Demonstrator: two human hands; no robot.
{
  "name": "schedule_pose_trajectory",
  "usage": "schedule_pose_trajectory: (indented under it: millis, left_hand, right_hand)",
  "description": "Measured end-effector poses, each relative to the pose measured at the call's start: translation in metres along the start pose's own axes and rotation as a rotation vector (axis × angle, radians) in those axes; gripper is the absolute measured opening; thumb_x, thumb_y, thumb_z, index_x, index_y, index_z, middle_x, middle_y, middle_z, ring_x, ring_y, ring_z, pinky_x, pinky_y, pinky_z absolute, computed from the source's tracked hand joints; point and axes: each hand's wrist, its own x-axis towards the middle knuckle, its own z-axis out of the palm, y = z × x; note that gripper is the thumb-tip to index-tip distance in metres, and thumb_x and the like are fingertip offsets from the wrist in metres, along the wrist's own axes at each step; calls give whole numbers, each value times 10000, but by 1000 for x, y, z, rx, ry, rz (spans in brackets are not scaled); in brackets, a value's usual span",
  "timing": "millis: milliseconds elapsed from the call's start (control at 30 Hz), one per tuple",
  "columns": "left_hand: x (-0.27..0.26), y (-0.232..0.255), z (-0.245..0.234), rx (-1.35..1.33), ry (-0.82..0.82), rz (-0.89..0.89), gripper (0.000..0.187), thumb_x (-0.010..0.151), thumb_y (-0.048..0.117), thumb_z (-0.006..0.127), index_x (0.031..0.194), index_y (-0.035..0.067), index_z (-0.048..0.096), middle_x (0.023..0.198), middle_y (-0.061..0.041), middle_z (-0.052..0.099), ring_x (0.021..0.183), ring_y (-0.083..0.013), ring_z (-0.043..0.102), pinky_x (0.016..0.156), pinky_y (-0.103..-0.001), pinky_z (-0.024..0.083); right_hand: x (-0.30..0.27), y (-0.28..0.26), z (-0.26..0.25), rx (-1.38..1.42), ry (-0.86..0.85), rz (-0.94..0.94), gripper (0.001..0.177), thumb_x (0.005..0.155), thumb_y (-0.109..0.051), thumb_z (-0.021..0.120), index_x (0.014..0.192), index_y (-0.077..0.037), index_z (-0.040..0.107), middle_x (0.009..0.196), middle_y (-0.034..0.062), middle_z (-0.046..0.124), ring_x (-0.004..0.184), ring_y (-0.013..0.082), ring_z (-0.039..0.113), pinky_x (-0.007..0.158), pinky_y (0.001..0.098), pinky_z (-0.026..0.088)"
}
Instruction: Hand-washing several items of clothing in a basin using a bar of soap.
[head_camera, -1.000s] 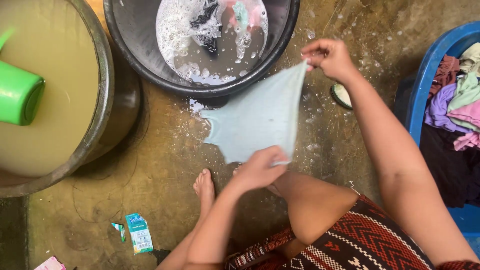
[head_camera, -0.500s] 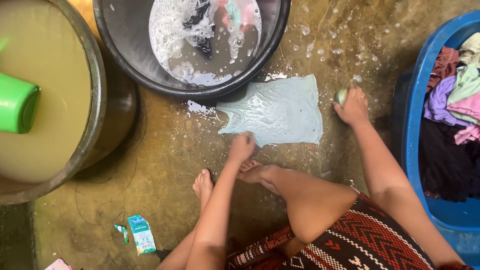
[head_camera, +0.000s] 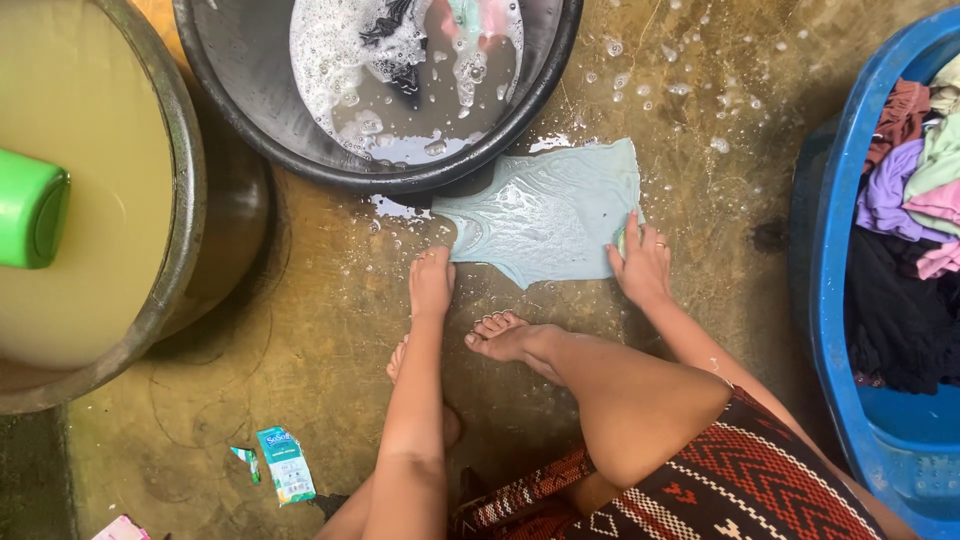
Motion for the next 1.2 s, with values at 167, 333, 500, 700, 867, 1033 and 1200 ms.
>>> schedule_pose_trajectory:
  millis: [167, 333, 500, 700, 867, 1033, 1200]
  left_hand:
    - [-12, 17, 10, -72, -67, -468, 309, 1001, 306, 534, 1025, 1, 574, 794, -277, 688, 769, -493, 661, 725, -598, 508]
    - [-38, 26, 46, 2, -144, -652, 407, 1034, 372, 440, 939, 46, 665, 796, -276, 703, 773, -497, 696, 740, -599, 539]
    - [-40, 45, 30, -160, -369, -567, 346, 958, 387, 572, 947, 81, 733, 938, -248, 729, 902, -454, 701, 811, -559, 549]
    - [-5, 38, 5, -94, -569, -478, 228, 873, 338, 727, 958, 126, 725, 1096, -136, 760, 1042, -332, 730, 916, -471, 565]
    - [13, 54, 2, 74, -315, -163, 847, 771, 503, 802, 1440, 104, 469, 1556, -73, 424, 1457, -292, 375, 1172, -514, 334]
    - [17, 61, 8, 126, -603, -284, 1392, 628, 636, 838, 1643, 236, -27, 1730, 73, -19, 1596, -197, -49, 1248, -655, -19]
    - [18, 71, 4, 126, -698, -407, 1457, 598, 510, 919, 1648, 265, -61, 1732, 123, -44, 1599, -203, -79, 1220, -662, -29]
  right_hand:
    - [8, 13, -5, -35, -18, 8, 801, 1019, -432, 553, 1635, -13, 261, 1423, 271, 466, 1190, 372, 488, 994, 459, 390]
    - [21, 31, -10, -67, -34, 51, 806, 1030, -440, 550, 1660, -36, 250, 1425, 279, 468, 1189, 369, 493, 981, 460, 391]
    - [39, 57, -15, -170, 43, 44, 802, 1000, -450, 573, 1664, -118, 271, 1468, 239, 470, 1232, 378, 490, 985, 473, 385]
    - [45, 63, -18, -176, 35, 2, 808, 1008, -446, 580, 1687, -142, 265, 1493, 229, 463, 1241, 382, 494, 992, 486, 385]
    - [42, 69, -15, -177, 78, -24, 797, 1007, -450, 583, 1686, -181, 264, 1501, 198, 477, 1269, 367, 498, 1012, 482, 392]
    - [47, 31, -38, -189, 44, 80, 740, 1009, -481, 540, 1660, -237, 285, 1486, 175, 476, 1275, 348, 491, 996, 512, 408]
    - [7, -69, -25, -162, 143, -125, 550, 953, -283, 557, 1490, -171, 516, 1005, 205, 648, 900, 373, 642, 729, 526, 516]
